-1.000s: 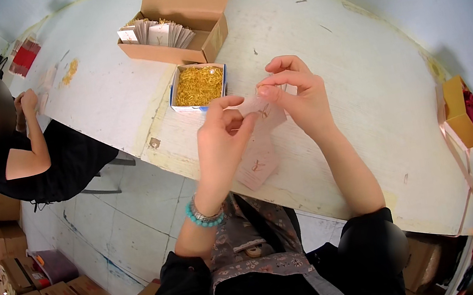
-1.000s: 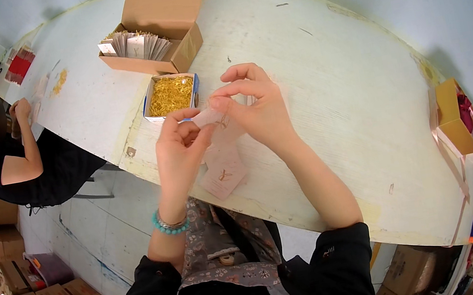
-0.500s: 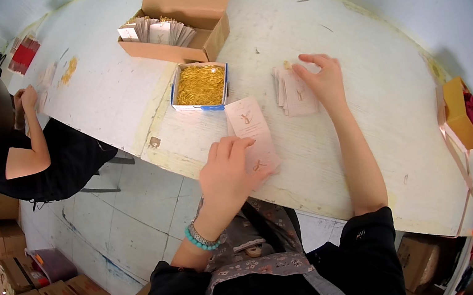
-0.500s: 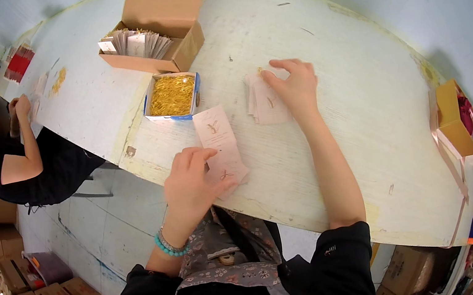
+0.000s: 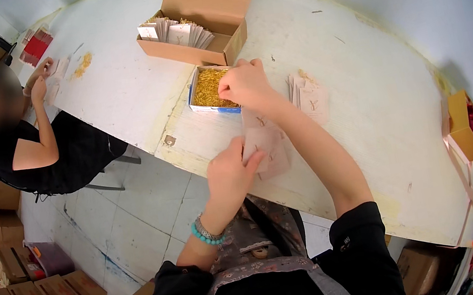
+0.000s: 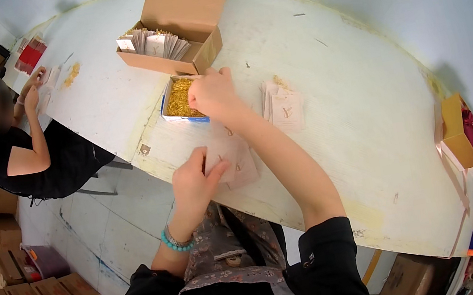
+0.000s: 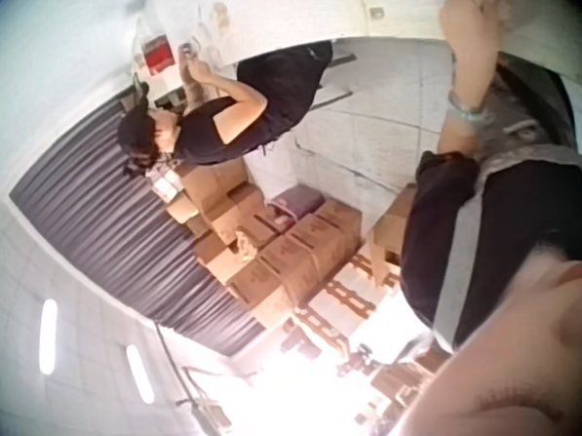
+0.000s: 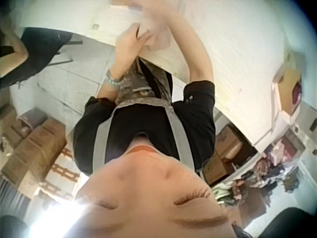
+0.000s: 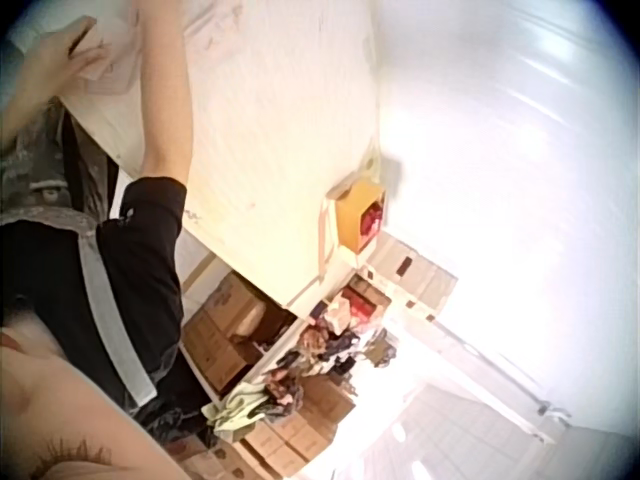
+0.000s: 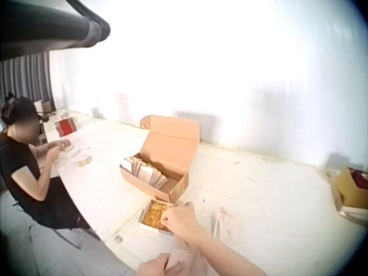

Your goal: The person repeatedly picks small yellow items from a tray and places them into small pink paper packets, then folds the packets closed. The person stacks the completed packets on the table. A second person works at the same table in the background.

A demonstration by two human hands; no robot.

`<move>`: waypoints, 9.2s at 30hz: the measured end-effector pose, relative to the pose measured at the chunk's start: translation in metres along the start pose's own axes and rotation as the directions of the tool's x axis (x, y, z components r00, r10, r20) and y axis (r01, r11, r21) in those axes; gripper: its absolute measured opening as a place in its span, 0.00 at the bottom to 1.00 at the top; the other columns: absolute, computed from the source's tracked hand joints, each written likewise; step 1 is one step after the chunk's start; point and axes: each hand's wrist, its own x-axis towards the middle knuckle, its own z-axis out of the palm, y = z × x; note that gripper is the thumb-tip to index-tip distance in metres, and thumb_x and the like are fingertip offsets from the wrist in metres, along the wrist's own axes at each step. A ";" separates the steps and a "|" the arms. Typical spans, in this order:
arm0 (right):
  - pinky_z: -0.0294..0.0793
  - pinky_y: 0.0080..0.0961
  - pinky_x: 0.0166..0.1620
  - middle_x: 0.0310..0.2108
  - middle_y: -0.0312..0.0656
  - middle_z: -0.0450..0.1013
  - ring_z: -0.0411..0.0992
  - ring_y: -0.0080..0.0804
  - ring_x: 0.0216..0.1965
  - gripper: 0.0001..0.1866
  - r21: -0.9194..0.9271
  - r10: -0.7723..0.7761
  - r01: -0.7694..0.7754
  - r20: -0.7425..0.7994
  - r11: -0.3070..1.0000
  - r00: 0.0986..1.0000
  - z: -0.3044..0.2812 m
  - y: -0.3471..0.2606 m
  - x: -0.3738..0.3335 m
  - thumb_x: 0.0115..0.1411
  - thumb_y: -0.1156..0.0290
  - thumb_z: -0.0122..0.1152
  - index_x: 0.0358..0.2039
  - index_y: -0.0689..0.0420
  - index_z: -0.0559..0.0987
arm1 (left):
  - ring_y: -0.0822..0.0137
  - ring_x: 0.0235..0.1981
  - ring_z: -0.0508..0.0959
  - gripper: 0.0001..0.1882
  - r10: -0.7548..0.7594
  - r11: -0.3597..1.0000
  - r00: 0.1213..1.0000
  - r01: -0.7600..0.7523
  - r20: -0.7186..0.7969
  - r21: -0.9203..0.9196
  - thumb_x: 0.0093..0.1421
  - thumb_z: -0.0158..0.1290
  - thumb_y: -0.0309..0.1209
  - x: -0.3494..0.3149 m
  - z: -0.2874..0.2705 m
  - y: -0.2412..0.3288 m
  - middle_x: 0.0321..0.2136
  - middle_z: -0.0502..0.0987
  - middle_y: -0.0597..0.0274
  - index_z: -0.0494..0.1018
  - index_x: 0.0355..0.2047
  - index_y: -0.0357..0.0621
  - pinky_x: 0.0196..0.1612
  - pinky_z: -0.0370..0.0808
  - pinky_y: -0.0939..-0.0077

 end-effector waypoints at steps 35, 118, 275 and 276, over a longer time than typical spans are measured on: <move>0.64 0.15 0.34 0.25 0.32 0.74 0.65 0.14 0.30 0.12 0.909 0.272 -0.260 0.174 0.326 0.946 -0.060 -0.015 -0.092 0.56 0.64 0.63 0.32 0.61 0.80 | 0.72 0.22 0.78 0.09 0.197 0.904 0.902 -0.319 -0.383 -0.286 0.48 0.59 0.18 0.052 -0.018 0.010 0.27 0.78 0.61 0.79 0.32 0.39 0.23 0.75 0.82; 0.68 0.30 0.42 0.30 0.37 0.76 0.70 0.36 0.38 0.06 0.055 -0.088 0.110 -0.299 0.992 0.950 -0.001 -0.001 -0.027 0.46 0.66 0.65 0.27 0.51 0.83 | 0.68 0.21 0.75 0.25 -0.106 0.994 0.994 0.107 0.021 -0.017 0.44 0.66 0.38 -0.008 0.010 0.002 0.20 0.73 0.69 0.66 0.38 0.45 0.24 0.71 0.74; 0.65 0.18 0.29 0.24 0.32 0.73 0.66 0.17 0.26 0.14 0.755 0.067 -0.166 0.160 0.634 0.985 -0.033 0.003 -0.030 0.59 0.63 0.58 0.30 0.62 0.79 | 0.67 0.20 0.76 0.08 0.298 0.953 0.852 -0.288 -0.430 0.092 0.54 0.57 0.22 0.070 -0.024 -0.027 0.30 0.78 0.58 0.77 0.35 0.40 0.24 0.73 0.77; 0.64 0.17 0.29 0.23 0.31 0.72 0.65 0.16 0.26 0.13 0.783 0.052 -0.190 0.198 0.593 0.979 -0.040 -0.001 -0.036 0.59 0.63 0.58 0.29 0.61 0.79 | 0.70 0.20 0.75 0.08 0.351 0.934 0.835 -0.344 -0.424 0.098 0.53 0.57 0.21 0.071 -0.024 -0.029 0.30 0.78 0.57 0.77 0.35 0.39 0.23 0.72 0.79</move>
